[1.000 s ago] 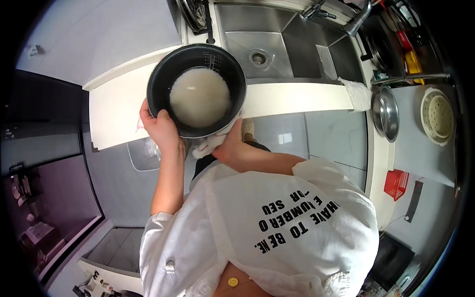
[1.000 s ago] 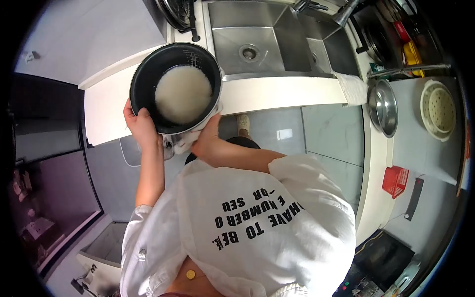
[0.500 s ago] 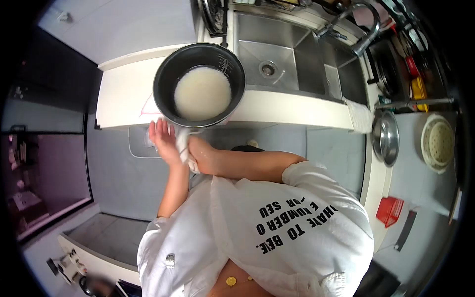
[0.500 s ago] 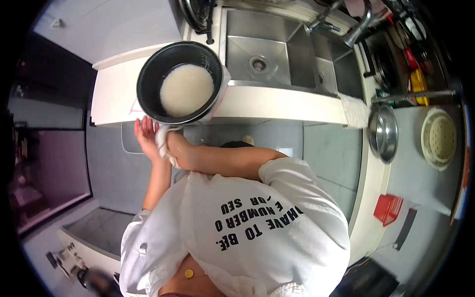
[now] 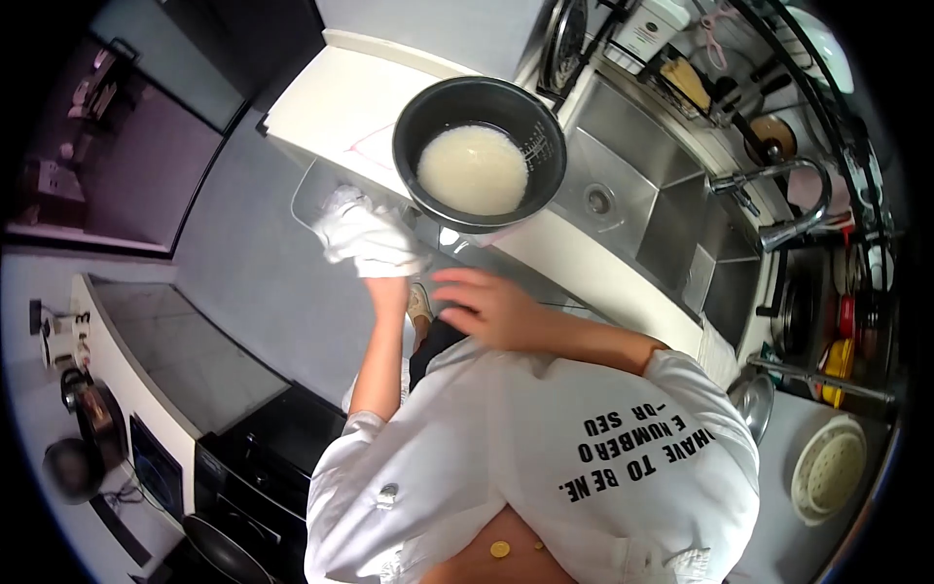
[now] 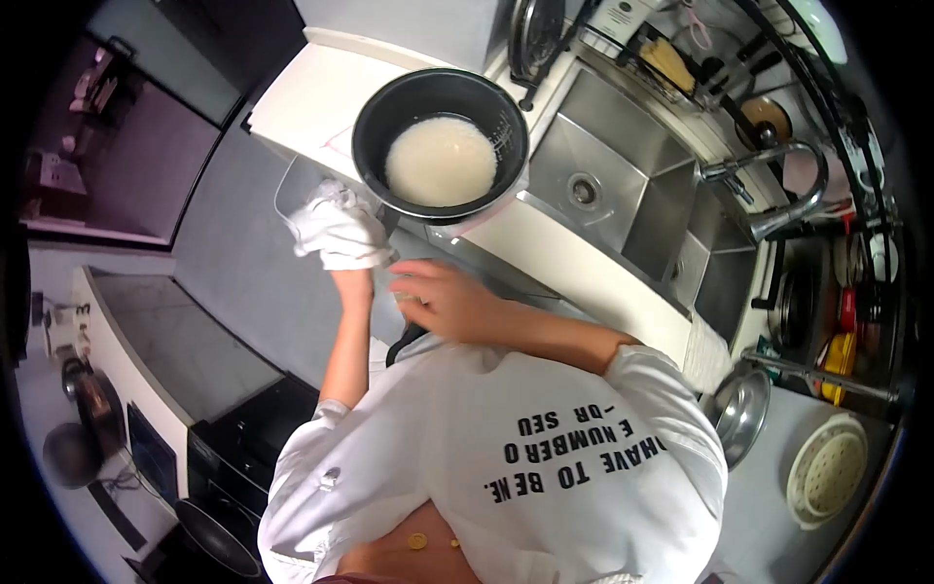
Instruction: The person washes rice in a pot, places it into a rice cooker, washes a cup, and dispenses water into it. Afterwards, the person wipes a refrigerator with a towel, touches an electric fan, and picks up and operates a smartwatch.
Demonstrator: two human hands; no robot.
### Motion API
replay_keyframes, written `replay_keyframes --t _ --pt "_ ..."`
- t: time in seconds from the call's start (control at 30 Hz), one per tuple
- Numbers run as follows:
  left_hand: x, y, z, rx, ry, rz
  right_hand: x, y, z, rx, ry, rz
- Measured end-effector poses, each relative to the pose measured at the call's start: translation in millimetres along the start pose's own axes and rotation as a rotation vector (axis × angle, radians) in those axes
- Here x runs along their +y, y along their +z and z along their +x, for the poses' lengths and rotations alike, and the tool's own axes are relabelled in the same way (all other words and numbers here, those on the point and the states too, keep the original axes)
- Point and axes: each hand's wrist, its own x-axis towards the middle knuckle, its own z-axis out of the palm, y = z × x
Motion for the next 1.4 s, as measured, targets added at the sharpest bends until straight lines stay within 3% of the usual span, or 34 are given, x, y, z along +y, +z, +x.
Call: replay_keyframes --t 0.07,0.1,0.13,0.2,0.27,0.3,0.37,0.4,0.43,0.53,0.6,0.67,0.73,0.77,0.87,1.07,1.23,1.4 --pt "2.8 29.5 -5.5 0.070 0.074 -0.075 8.5 -27.9 -14.2 0.120 -0.064 -0.038" --pt "11.5 38.5 -13.0 0.109 0.022 0.099 12.4 -43.3 -18.3 0.228 -0.152 -0.111" --pt "21.3 52.2 -17.5 0.122 0.098 -0.079 16.8 -58.6 -18.5 0.338 -0.241 -0.184" --pt "13.1 74.5 -24.1 0.033 -0.076 -0.362 29.2 -85.8 -6.8 0.662 -0.283 -0.423" --pt "16.1 98.0 -21.4 0.115 -0.134 -0.530 38.5 -104.6 14.8 0.895 -0.051 -0.584" --pt "17.5 103.3 -17.3 0.193 -0.190 -0.691 55.2 -105.2 24.8 0.901 -0.043 -0.586" --pt "9.6 110.0 -5.6 0.217 -0.169 -0.660 87.5 -100.6 43.5 0.793 0.336 0.179" --pt "6.4 112.5 2.9 0.252 -0.146 -0.629 91.4 -100.3 45.1 0.812 0.341 0.179" --pt "0.9 97.0 5.8 0.056 -0.106 -0.401 92.8 -97.4 44.0 0.768 0.360 0.277" --pt "3.1 83.9 44.4 0.078 0.043 -0.421 76.9 -92.9 47.2 0.799 0.450 0.347" --pt "11.3 67.6 76.8 0.054 0.221 -0.093 80.4 -93.9 48.5 0.784 0.437 0.284" --pt "9.1 55.6 124.5 -0.057 0.297 -0.221 81.4 -92.2 49.2 0.810 0.434 0.325" --pt "9.6 49.9 170.8 -0.463 0.288 -0.177 72.2 -94.0 52.0 0.818 0.465 0.398" --pt "5.8 57.9 187.6 -0.545 0.067 -0.590 68.9 -95.8 53.7 0.807 0.456 0.382" --pt "-0.1 86.1 242.5 -0.735 -0.009 -0.632 69.3 -93.7 52.4 0.800 0.543 0.384" --pt "-0.5 149.2 294.9 -1.234 -0.202 -0.653 57.8 -68.8 63.1 1.021 0.590 0.354" --pt "-4.4 169.8 297.1 -1.400 -0.270 -0.625 52.7 -50.2 77.9 1.242 0.568 0.347" --pt "-7.3 163.6 296.0 -1.397 -0.308 -0.604 44.7 -47.2 86.6 1.328 0.541 0.406"
